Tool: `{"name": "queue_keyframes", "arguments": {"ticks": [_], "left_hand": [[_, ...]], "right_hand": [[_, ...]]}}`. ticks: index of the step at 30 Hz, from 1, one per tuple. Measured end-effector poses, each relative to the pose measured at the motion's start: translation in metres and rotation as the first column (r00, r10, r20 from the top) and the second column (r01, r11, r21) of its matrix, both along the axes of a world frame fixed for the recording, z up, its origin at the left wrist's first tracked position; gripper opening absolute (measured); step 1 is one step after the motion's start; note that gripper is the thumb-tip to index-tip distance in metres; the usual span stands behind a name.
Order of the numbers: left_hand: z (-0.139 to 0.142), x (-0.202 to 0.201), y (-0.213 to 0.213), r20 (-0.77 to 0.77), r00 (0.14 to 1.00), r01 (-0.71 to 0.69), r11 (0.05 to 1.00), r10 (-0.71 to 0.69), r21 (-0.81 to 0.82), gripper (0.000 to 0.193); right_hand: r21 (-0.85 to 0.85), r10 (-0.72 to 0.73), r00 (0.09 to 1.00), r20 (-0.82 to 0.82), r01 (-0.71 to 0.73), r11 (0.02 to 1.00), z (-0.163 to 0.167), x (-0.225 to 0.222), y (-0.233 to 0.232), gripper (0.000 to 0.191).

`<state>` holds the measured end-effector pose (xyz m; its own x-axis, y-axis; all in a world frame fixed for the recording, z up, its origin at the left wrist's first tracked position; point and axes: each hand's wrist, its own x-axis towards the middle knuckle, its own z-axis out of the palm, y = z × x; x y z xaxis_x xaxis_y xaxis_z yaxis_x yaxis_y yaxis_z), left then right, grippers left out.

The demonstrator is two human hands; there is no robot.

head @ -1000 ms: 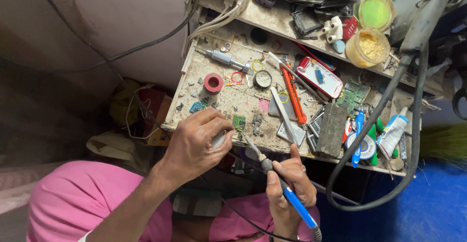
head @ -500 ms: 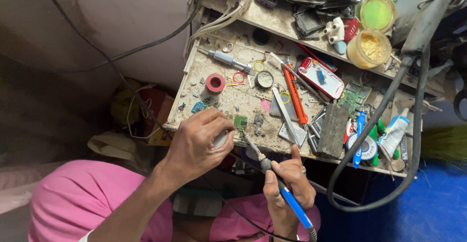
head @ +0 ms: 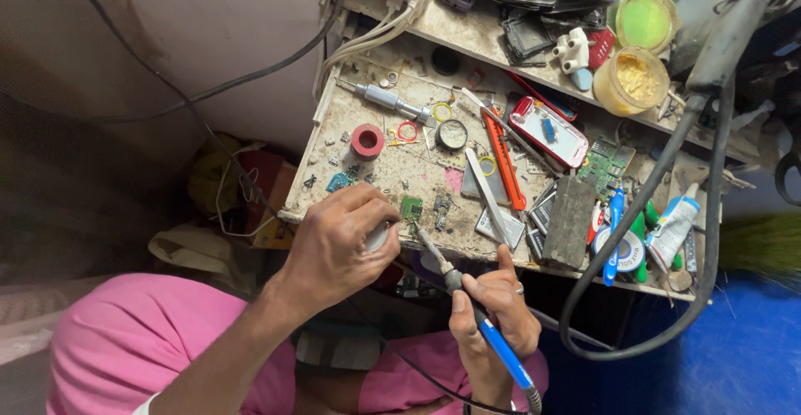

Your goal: The person sits on the floor and uses a soldering iron to solder components on a small circuit board. They also use pliers to cut a wire and handle solder wire during the process.

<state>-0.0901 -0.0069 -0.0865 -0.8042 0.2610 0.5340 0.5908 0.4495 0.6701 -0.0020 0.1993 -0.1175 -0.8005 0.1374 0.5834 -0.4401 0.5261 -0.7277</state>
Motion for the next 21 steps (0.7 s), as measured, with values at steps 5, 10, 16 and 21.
{"name": "queue_keyframes", "arguments": {"ticks": [5, 10, 16, 21], "left_hand": [[-0.001, -0.001, 0.001, 0.015, 1.000, 0.013, 1.000, -0.012, -0.015, 0.013], [0.002, 0.000, -0.002, 0.015, 0.999, 0.048, 0.999, -0.048, 0.004, 0.019], [0.003, 0.000, -0.003, 0.064, 0.995, 0.076, 0.997, -0.077, 0.011, 0.017], [0.005, -0.002, -0.005, 0.048, 0.994, 0.094, 0.995, -0.096, 0.045, 0.016]], "right_hand": [[0.023, 0.010, 1.000, 0.000, -0.010, 1.000, 0.001, -0.001, 0.001, 0.014], [0.023, 0.005, 1.000, 0.002, -0.005, 1.000, 0.000, -0.001, 0.002, 0.014], [0.022, -0.002, 1.000, 0.006, 0.002, 1.000, -0.005, 0.001, 0.004, 0.013], [-0.213, -0.026, 1.000, -0.007, 0.024, 0.977, -0.015, 0.005, 0.004, 0.011]]}}
